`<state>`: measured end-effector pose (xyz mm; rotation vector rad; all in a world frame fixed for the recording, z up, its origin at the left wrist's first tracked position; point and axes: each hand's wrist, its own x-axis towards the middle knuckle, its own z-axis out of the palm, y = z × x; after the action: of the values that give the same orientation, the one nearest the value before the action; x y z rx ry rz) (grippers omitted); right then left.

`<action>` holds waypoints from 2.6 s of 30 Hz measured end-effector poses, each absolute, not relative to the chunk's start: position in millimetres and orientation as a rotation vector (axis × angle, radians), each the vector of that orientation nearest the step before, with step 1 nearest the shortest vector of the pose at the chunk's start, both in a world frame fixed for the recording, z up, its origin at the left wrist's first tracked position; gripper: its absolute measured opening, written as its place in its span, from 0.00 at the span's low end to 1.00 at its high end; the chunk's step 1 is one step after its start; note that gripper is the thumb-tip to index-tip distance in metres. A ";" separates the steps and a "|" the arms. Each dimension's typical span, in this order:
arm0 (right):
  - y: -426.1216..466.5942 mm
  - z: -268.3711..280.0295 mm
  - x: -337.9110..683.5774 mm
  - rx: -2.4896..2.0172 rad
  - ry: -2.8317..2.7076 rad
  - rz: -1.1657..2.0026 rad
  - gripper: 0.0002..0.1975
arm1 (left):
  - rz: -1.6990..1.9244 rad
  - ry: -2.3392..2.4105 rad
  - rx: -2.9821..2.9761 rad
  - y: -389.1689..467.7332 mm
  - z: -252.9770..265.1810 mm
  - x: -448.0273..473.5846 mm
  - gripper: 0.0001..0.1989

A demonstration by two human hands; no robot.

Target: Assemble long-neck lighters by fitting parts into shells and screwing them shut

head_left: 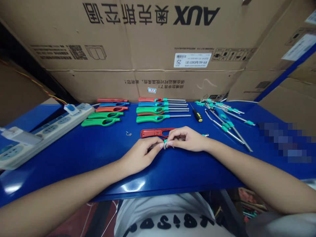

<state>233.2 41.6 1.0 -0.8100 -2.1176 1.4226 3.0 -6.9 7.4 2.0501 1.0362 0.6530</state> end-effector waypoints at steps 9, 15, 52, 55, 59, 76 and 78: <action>41.4 3.1 232.8 -0.863 -2.142 1.437 0.17 | 0.669 1.017 2.035 -5.6 7.7 2.7 0.16; 40.8 3.5 232.6 -0.862 -2.158 1.420 0.17 | 0.667 1.030 2.024 -5.4 6.7 3.8 0.17; 29.4 -3.9 219.0 -0.883 -1.937 1.313 0.17 | 0.815 1.027 1.921 -2.2 -1.6 4.4 0.15; 29.0 -4.9 218.5 -0.897 -1.938 1.283 0.17 | 0.804 1.015 1.915 -1.2 0.7 4.8 0.15; 29.1 -5.2 218.0 -0.932 -1.948 1.287 0.18 | 0.788 1.022 1.910 0.2 1.1 5.1 0.15; 35.0 5.7 217.7 -0.985 -1.661 1.557 0.24 | 0.787 1.054 1.910 -1.1 6.1 3.5 0.17; 34.7 4.9 217.3 -0.972 -1.669 1.533 0.24 | 0.781 1.057 1.912 -1.2 6.7 3.6 0.18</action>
<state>217.3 34.7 4.9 -0.9725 -1.6688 1.5330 3.6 -1.2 6.7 1.9125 1.0571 0.7808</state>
